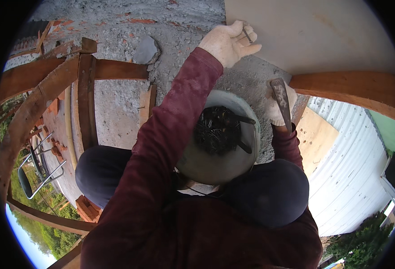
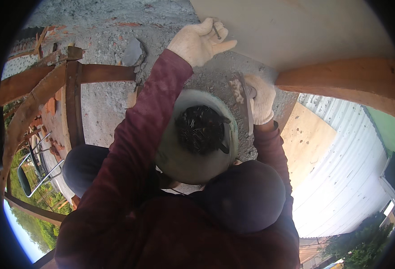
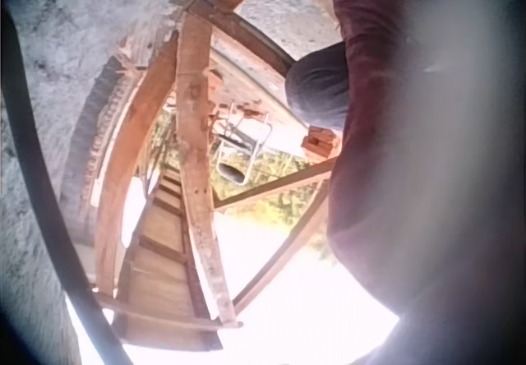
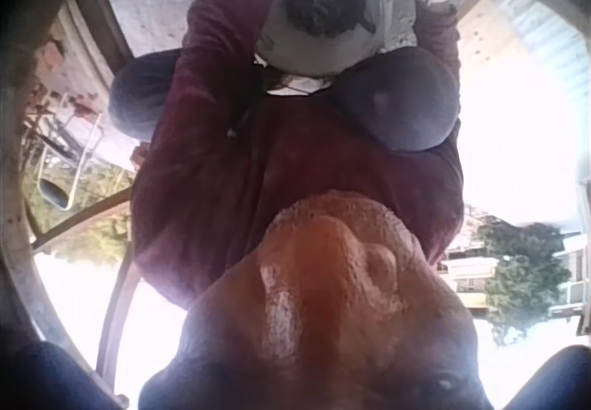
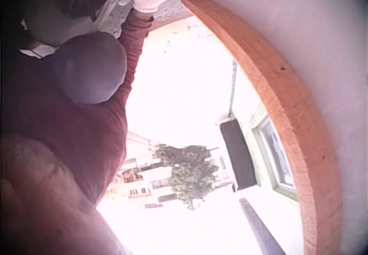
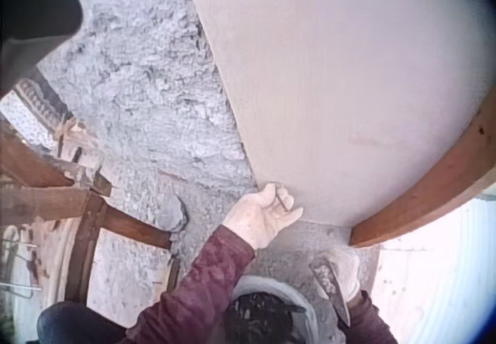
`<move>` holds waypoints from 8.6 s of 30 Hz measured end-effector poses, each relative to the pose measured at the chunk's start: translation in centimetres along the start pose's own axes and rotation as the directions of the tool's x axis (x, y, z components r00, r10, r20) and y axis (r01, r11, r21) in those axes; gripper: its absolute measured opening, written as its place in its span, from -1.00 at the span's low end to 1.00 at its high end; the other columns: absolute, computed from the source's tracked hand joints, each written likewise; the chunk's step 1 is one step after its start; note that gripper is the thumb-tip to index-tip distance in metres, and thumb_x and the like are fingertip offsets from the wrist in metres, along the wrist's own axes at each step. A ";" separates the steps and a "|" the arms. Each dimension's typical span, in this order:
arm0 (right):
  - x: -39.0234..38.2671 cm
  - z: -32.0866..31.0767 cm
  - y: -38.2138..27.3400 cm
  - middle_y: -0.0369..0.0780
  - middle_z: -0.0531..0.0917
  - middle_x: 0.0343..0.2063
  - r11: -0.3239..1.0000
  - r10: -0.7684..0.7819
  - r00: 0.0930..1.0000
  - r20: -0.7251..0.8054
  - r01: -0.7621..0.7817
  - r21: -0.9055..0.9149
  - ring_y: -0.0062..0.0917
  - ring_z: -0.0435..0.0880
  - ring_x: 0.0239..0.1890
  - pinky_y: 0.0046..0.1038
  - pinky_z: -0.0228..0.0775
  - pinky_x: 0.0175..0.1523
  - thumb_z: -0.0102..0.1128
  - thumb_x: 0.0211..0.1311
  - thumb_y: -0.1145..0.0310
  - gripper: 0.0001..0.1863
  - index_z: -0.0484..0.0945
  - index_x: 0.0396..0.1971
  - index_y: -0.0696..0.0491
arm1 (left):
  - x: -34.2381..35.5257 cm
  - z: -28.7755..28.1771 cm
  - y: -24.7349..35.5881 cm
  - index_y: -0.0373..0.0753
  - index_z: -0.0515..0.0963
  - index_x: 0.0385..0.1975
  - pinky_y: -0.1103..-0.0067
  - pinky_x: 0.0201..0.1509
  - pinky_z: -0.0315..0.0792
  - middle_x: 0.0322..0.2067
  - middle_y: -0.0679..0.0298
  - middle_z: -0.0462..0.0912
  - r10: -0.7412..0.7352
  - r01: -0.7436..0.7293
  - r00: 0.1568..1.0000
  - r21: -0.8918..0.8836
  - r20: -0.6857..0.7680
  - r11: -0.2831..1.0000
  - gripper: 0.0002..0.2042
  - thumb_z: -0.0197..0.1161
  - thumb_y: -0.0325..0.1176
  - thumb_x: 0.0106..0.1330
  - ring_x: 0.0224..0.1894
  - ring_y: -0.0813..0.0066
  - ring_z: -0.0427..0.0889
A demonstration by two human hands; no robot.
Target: The person hammers nails into a wooden board attached to a brick wall using a hammer. They repeatedly pick nails from a bucket and drive them into the board to secure it in place.
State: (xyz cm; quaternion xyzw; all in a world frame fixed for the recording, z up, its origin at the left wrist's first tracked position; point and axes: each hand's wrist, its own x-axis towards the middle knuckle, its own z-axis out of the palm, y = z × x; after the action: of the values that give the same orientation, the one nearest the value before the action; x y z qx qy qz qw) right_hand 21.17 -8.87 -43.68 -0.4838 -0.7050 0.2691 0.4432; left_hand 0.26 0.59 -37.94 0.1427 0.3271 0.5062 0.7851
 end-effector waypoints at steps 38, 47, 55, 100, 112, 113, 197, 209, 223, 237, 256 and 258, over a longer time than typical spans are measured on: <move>-0.7 2.2 -0.6 -0.04 0.58 -0.55 0.965 0.112 0.990 -0.088 -0.087 0.248 -0.17 0.61 -0.51 -0.31 0.48 -0.33 0.21 0.32 -0.10 -0.47 0.61 -0.22 0.17 | -0.4 -0.8 0.6 -0.36 0.39 0.11 -0.06 0.40 0.36 -0.05 0.14 0.49 0.012 -0.023 0.999 0.252 0.044 0.968 -0.61 0.07 -0.10 0.61 0.18 0.14 0.49; -2.2 3.8 1.0 -0.10 0.52 -0.59 0.911 0.277 0.959 -0.055 -0.244 0.331 -0.36 0.58 -0.52 -0.32 0.44 -0.35 0.14 0.35 -0.09 -0.46 0.62 -0.21 0.19 | 0.3 -0.4 0.8 -0.28 0.44 0.09 -0.12 0.46 0.27 0.02 0.23 0.45 0.019 -0.011 1.000 0.308 -0.023 0.951 -0.68 0.13 -0.15 0.59 0.27 0.08 0.43; -0.1 3.6 0.2 -0.05 0.65 -0.49 0.976 0.092 0.995 -0.039 -0.083 0.200 -0.11 0.69 -0.48 -0.29 0.50 -0.37 0.04 0.43 -0.17 -0.42 0.66 -0.22 0.13 | 0.2 0.7 1.3 -0.30 0.47 -0.09 0.02 0.45 0.32 -0.09 0.16 0.52 0.000 0.022 0.995 0.218 -0.102 0.976 -0.76 0.14 -0.22 0.58 0.10 0.09 0.54; 23.2 -2.9 -24.2 -0.08 0.77 -0.33 0.043 0.291 0.345 0.893 0.927 -0.372 -0.11 0.77 -0.22 -0.18 0.63 -0.11 0.43 0.02 0.30 -0.81 0.79 -0.35 0.03 | 0.0 -1.9 1.8 -0.42 0.62 0.10 0.54 0.22 0.37 -0.04 0.16 0.72 0.083 -0.109 0.994 0.467 0.076 0.877 -0.52 0.35 -0.16 0.33 0.07 0.46 0.60; 21.9 -1.0 -29.4 -0.13 0.74 -0.36 0.087 0.469 0.342 0.815 0.900 -0.427 -0.20 0.76 -0.18 -0.16 0.60 -0.05 0.50 0.01 0.20 -0.71 0.77 -0.29 0.03 | 2.9 -6.0 -3.2 -0.37 0.68 -0.04 0.49 0.11 0.46 -0.17 0.19 0.73 0.304 -0.206 0.948 0.550 -0.092 0.809 -0.62 0.33 -0.14 0.38 -0.07 0.45 0.64; 21.5 -2.1 -29.3 -0.13 0.75 -0.33 0.069 0.423 0.328 0.845 0.918 -0.391 -0.20 0.76 -0.17 -0.16 0.60 -0.04 0.51 0.00 0.20 -0.71 0.77 -0.29 0.03 | 3.0 -5.7 -3.3 -0.36 0.69 -0.08 0.48 0.08 0.47 -0.21 0.21 0.73 0.300 -0.152 0.944 0.626 -0.138 0.765 -0.63 0.33 -0.13 0.38 -0.11 0.45 0.64; 3.5 -10.4 -11.4 -0.38 0.42 -0.65 0.951 0.296 0.882 0.366 -0.307 -0.029 -0.76 0.35 -0.66 -0.57 0.26 -0.53 0.10 0.42 0.26 -0.74 0.54 -0.21 0.18 | 0.9 -7.0 0.2 -0.21 0.65 0.03 0.20 0.10 0.53 -0.04 0.16 0.67 0.911 -0.074 0.410 0.997 0.048 -0.019 -0.45 0.51 -0.01 0.11 0.01 0.09 0.63; 0.5 4.4 1.3 -0.24 0.56 -0.60 0.903 0.244 0.967 -0.078 -0.197 0.381 -0.55 0.53 -0.54 -0.43 0.43 -0.36 0.23 0.21 0.29 -0.74 0.60 -0.22 0.16 | -0.6 4.5 13.2 -0.18 -0.03 0.57 -0.26 0.53 -0.32 0.50 -0.45 -0.24 0.486 -0.110 0.287 0.533 0.825 -0.839 0.35 0.70 -0.04 -0.31 0.53 -0.60 -0.31; 5.5 3.1 2.6 -0.05 0.70 -0.45 0.995 0.040 0.998 -0.048 -0.044 -0.094 -0.10 0.73 -0.39 -0.32 0.56 -0.26 0.28 0.26 -0.02 -0.52 0.65 -0.24 0.18 | -1.1 4.1 13.3 -0.06 0.04 0.58 -0.27 0.53 -0.30 0.54 -0.39 -0.32 0.420 -0.215 0.270 0.480 0.866 -0.851 0.34 0.74 -0.30 -0.39 0.53 -0.60 -0.36; 6.1 3.2 3.1 -0.04 0.70 -0.48 0.965 0.204 0.979 -0.019 -0.205 -0.162 -0.14 0.75 -0.38 -0.29 0.57 -0.22 0.23 0.27 -0.07 -0.49 0.67 -0.22 0.16 | -0.8 3.3 13.9 -0.10 -0.02 0.60 -0.22 0.55 -0.35 0.55 -0.35 -0.37 0.423 -0.127 0.285 0.471 0.860 -0.873 0.32 0.72 -0.36 -0.30 0.56 -0.53 -0.40; -0.7 -0.8 -3.2 -0.25 0.60 -0.52 0.896 0.320 0.895 0.311 -0.392 0.207 -0.57 0.51 -0.44 -0.42 0.42 -0.29 0.20 0.37 0.14 -0.64 0.65 -0.23 0.21 | -0.5 2.1 15.0 -0.08 0.08 0.57 -0.29 0.52 -0.37 0.56 -0.31 -0.31 0.400 -0.268 0.254 0.461 0.881 -0.846 0.30 0.71 -0.14 -0.34 0.56 -0.50 -0.40; -1.8 -0.4 -4.6 -0.24 0.60 -0.54 0.819 0.445 0.779 0.442 -0.554 0.151 -0.58 0.50 -0.46 -0.42 0.43 -0.30 0.24 0.32 0.20 -0.65 0.65 -0.23 0.24 | -0.2 0.6 15.8 -0.13 0.06 0.56 -0.33 0.49 -0.39 0.56 -0.29 -0.26 0.342 -0.334 0.144 0.372 0.928 -0.866 0.30 0.72 -0.13 -0.32 0.56 -0.51 -0.38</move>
State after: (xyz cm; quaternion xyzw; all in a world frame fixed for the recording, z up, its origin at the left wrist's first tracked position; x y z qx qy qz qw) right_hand 19.71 -12.36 -40.46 -0.5260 -0.5786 0.5624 0.2689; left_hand -10.52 7.52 -28.67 0.8075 0.3534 0.4123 -0.2303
